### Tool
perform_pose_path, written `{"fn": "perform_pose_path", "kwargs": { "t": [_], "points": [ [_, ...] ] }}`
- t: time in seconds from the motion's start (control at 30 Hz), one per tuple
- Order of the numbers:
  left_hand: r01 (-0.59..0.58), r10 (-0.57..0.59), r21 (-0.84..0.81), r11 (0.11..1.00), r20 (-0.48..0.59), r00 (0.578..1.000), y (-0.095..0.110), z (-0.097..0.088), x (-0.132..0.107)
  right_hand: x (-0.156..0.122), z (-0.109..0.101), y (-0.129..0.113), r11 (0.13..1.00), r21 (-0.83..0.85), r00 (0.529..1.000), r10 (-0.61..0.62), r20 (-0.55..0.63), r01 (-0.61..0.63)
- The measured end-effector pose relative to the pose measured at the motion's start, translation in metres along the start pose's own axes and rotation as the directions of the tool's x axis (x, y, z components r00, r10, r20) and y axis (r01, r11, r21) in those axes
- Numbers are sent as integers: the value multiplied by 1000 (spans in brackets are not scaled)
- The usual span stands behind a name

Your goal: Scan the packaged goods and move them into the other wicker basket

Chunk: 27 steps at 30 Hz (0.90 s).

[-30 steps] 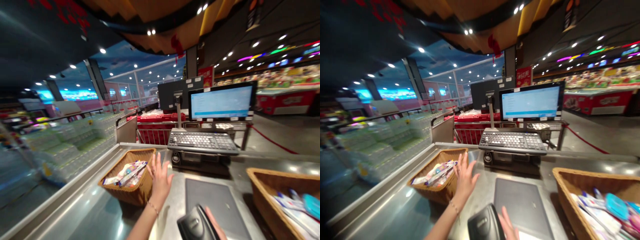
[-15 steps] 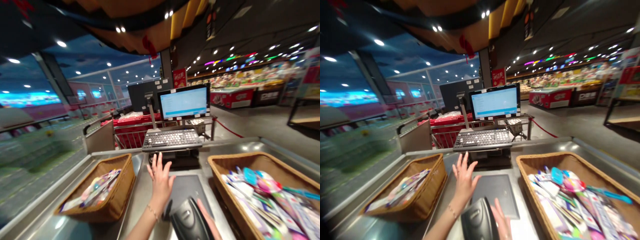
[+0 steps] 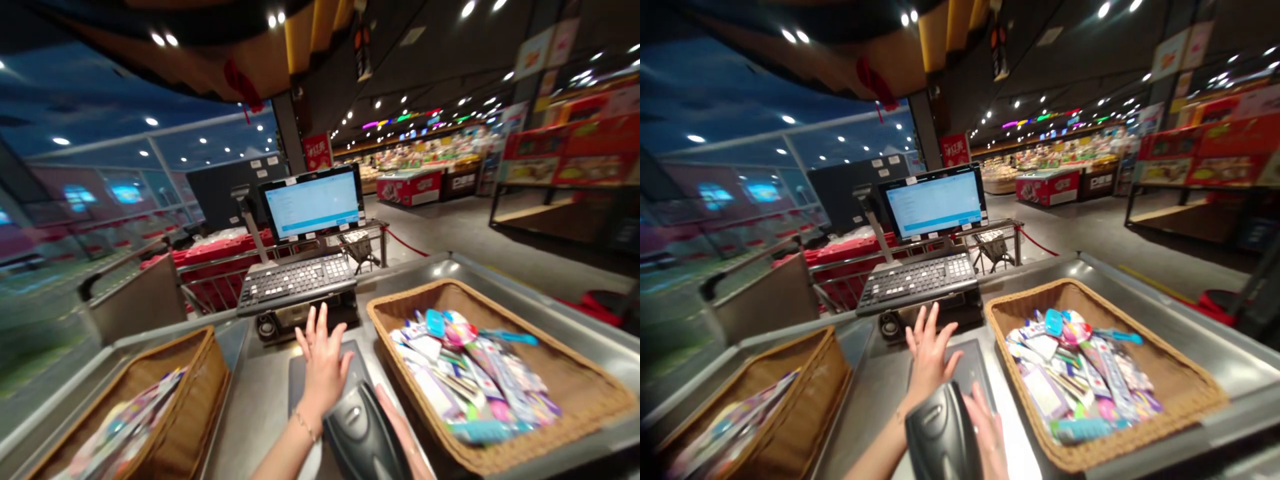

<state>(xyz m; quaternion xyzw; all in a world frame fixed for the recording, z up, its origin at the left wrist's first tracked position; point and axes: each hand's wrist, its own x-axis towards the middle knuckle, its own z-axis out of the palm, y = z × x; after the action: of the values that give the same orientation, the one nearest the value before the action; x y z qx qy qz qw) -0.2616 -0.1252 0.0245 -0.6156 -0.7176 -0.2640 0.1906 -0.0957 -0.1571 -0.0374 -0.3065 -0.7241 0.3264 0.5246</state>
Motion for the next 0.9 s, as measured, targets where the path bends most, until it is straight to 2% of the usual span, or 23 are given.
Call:
{"fn": "perform_pose_path", "kwargs": {
  "t": [0.03,0.23,0.47,0.6,0.77,0.9],
  "points": [
    [-14,14,-4,1000,5,1000,4,2,2,2,2,4,998,42,998,-53,43,52],
    [-95,96,-30,995,14,995,25,15,13,3,21,27,999,41,997,-8,-72,11],
    [-180,183,-65,982,47,982,47,28,21,12,24,70,999,-37,978,-30,-207,22],
    [-257,260,-79,963,22,965,64,36,29,14,16,79,998,-62,971,-40,-237,26],
    [-361,360,-67,930,-26,933,91,45,37,-4,-6,86,992,-122,965,-38,-259,6],
    [-411,411,-70,909,-9,911,107,51,38,-6,-3,98,986,-165,967,-49,-251,8]
  ]
}}
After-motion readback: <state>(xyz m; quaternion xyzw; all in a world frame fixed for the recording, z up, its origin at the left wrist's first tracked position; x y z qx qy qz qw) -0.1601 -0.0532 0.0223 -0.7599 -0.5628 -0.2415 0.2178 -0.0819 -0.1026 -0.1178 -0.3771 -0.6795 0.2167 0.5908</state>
